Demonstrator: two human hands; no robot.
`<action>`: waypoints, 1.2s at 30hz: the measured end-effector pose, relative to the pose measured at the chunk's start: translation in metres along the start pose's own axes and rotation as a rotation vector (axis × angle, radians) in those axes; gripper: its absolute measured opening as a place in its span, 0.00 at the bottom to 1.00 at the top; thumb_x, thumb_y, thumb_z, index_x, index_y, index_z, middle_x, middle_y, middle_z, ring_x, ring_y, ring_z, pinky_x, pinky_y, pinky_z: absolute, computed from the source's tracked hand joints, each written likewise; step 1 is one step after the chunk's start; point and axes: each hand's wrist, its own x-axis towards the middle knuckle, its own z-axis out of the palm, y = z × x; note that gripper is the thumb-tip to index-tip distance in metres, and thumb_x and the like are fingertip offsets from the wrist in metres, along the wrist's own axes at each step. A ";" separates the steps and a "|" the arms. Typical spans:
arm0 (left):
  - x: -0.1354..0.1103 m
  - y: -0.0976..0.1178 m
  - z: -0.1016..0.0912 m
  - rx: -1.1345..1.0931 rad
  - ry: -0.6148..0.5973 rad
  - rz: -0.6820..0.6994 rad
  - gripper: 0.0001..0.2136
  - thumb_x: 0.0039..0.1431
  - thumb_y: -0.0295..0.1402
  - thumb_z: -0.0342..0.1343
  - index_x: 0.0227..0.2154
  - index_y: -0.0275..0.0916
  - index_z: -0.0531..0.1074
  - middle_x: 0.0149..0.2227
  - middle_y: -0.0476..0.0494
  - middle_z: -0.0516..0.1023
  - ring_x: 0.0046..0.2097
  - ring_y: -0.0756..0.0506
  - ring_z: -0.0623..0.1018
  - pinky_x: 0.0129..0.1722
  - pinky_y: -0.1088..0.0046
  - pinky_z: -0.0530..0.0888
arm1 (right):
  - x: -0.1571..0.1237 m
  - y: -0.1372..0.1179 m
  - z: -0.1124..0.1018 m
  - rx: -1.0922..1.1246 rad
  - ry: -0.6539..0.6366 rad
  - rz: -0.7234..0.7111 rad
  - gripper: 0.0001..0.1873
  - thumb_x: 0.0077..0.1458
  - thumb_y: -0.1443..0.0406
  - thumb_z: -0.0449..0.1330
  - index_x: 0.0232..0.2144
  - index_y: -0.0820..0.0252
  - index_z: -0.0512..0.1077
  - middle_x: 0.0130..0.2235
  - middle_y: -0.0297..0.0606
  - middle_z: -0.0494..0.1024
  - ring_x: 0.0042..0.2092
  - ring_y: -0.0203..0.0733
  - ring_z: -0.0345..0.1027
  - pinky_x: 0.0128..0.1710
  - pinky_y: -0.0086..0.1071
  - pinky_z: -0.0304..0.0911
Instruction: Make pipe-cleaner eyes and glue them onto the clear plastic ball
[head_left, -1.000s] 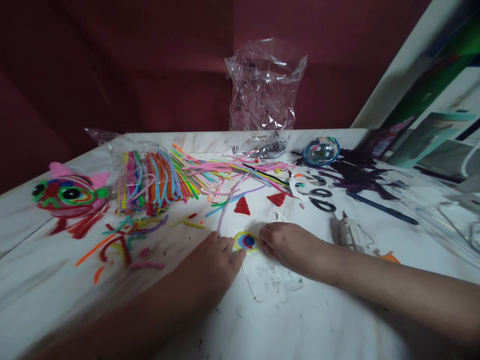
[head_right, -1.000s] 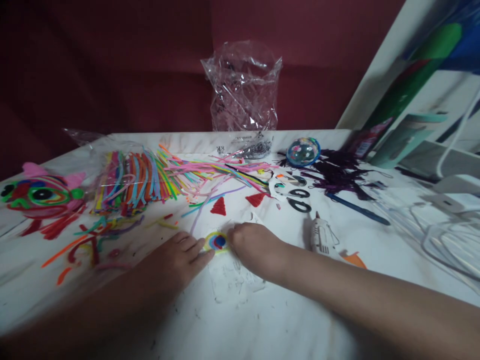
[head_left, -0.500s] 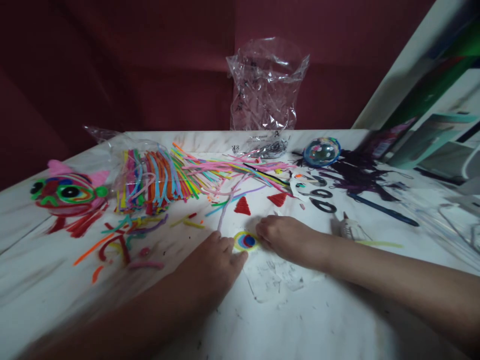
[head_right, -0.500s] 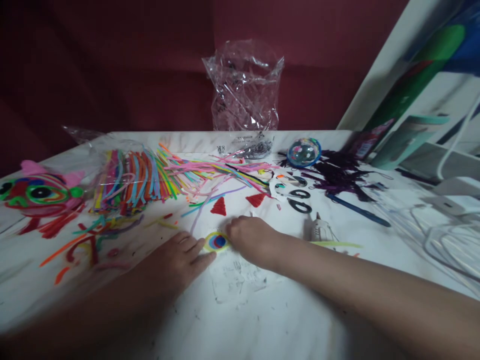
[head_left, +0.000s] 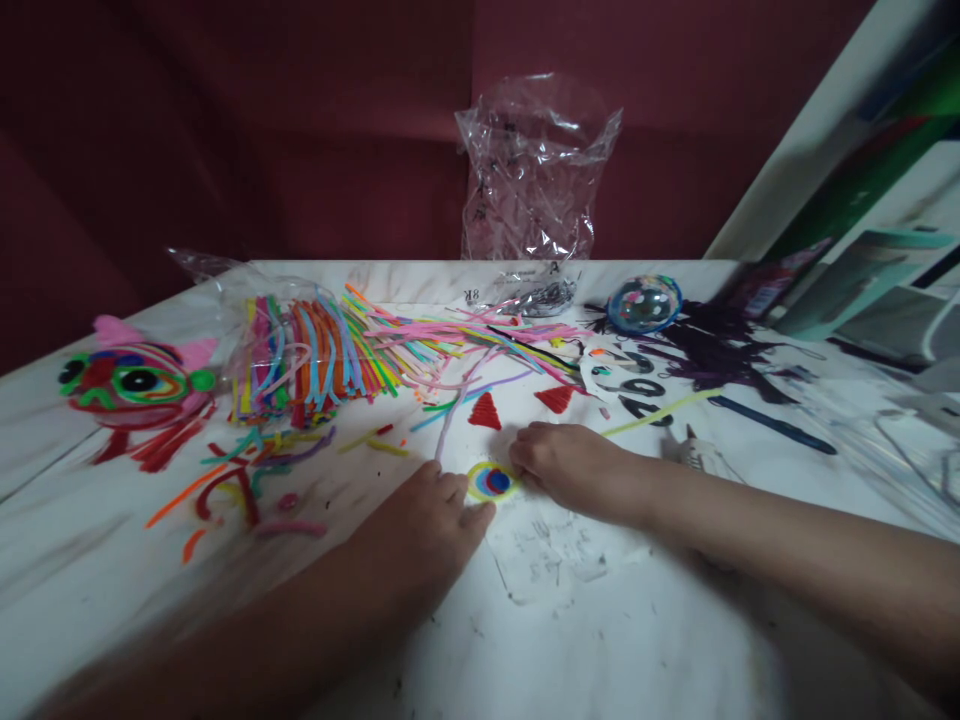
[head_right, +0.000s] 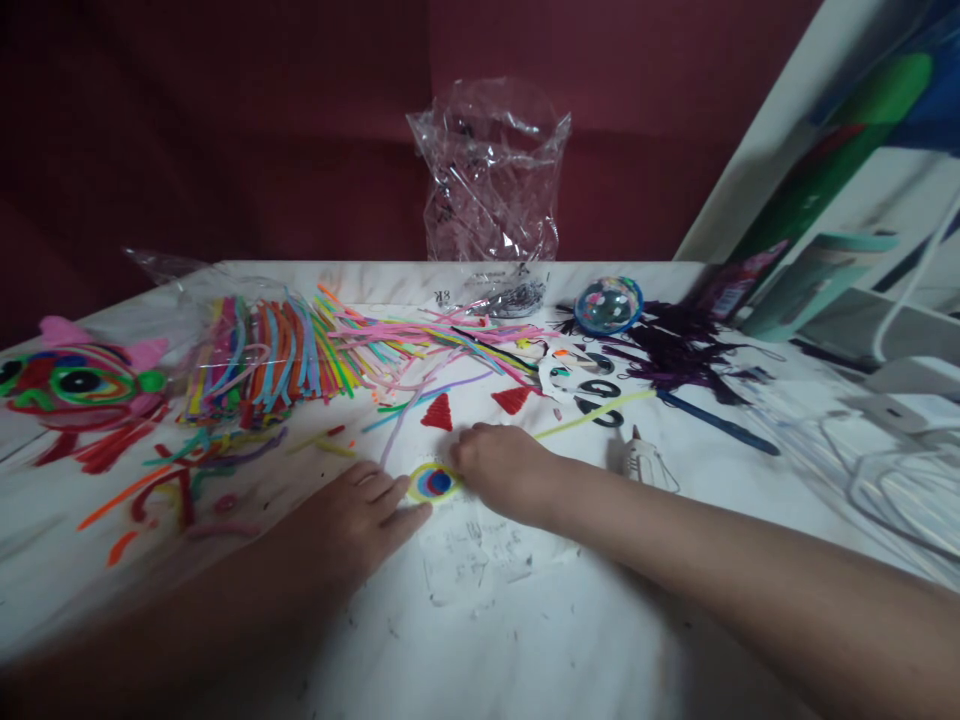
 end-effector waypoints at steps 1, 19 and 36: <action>0.000 0.000 0.000 0.001 0.005 -0.002 0.09 0.60 0.25 0.49 0.42 0.34 0.69 0.34 0.39 0.76 0.37 0.42 0.72 0.39 0.61 0.66 | 0.000 0.000 -0.001 -0.003 0.001 0.001 0.09 0.58 0.70 0.54 0.33 0.65 0.74 0.38 0.47 0.77 0.38 0.44 0.70 0.31 0.30 0.57; 0.000 0.000 0.005 0.027 0.055 0.003 0.10 0.60 0.25 0.49 0.42 0.35 0.70 0.33 0.40 0.75 0.35 0.42 0.72 0.37 0.62 0.66 | 0.000 -0.004 -0.003 -0.008 0.019 -0.014 0.09 0.57 0.70 0.54 0.32 0.65 0.75 0.37 0.46 0.78 0.38 0.43 0.71 0.33 0.30 0.58; 0.000 -0.002 0.002 -0.006 -0.009 -0.019 0.09 0.59 0.24 0.49 0.40 0.36 0.69 0.32 0.42 0.74 0.36 0.43 0.72 0.37 0.63 0.65 | 0.005 -0.010 0.003 -0.014 0.030 0.068 0.11 0.56 0.66 0.54 0.35 0.66 0.74 0.38 0.49 0.78 0.39 0.48 0.72 0.32 0.32 0.58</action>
